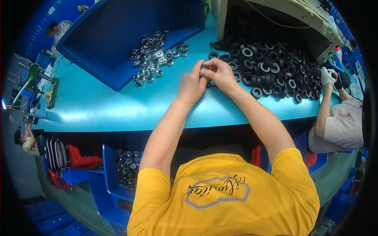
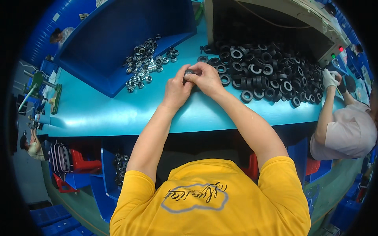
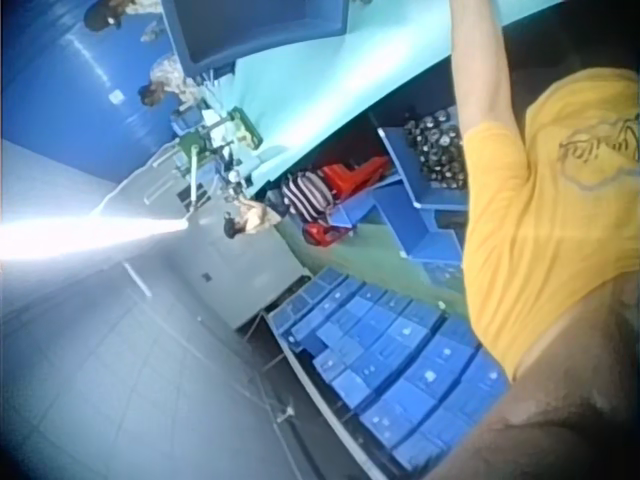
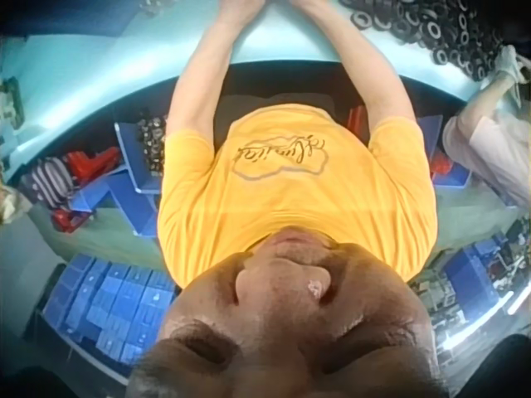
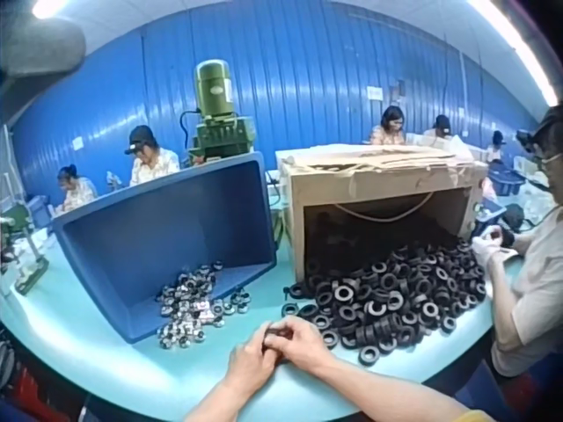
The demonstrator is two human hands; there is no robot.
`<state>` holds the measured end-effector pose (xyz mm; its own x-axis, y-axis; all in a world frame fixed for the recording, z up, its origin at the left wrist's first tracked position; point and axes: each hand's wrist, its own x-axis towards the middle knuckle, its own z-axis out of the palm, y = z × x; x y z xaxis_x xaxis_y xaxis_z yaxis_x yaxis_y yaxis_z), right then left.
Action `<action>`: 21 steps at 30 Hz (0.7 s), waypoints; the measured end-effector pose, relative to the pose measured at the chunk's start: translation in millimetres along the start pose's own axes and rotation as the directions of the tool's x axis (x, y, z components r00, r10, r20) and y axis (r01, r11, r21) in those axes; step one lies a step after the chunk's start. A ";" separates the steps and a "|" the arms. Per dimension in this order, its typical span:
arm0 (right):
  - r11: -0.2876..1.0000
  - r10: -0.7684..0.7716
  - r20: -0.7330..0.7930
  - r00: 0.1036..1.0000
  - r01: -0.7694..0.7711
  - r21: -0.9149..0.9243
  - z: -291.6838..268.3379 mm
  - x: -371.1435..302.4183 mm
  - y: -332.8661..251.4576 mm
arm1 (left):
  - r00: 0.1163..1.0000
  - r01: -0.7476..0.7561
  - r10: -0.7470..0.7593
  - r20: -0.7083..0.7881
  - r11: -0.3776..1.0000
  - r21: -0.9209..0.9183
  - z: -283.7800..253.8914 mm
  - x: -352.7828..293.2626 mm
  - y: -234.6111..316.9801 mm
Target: Fitting small metal bearings or rings into larger black rubber circular components on a factory assembly line.
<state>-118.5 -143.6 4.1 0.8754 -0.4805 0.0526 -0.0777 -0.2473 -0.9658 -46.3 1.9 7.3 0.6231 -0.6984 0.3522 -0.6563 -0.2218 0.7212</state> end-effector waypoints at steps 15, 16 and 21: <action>0.988 0.032 0.115 0.993 -0.049 0.148 -7.2 3.5 -4.3 | 1.000 0.017 -0.017 -0.005 0.999 -0.031 0.0 0.9 -4.7; 0.992 0.031 0.082 0.996 -0.041 0.123 -6.9 3.4 -2.4 | 1.000 0.020 -0.020 0.007 1.000 0.000 -1.4 0.6 -0.9; 0.994 0.085 0.037 0.996 -0.087 0.059 -3.8 1.8 -4.1 | 1.000 0.019 -0.020 0.012 0.997 0.078 -2.2 -0.7 4.8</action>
<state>-118.4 -146.6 9.1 0.8829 -0.4679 -0.0390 -0.1252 -0.1546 -0.9800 -49.0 2.8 11.8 0.6312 -0.7017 0.3305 -0.6753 -0.2876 0.6792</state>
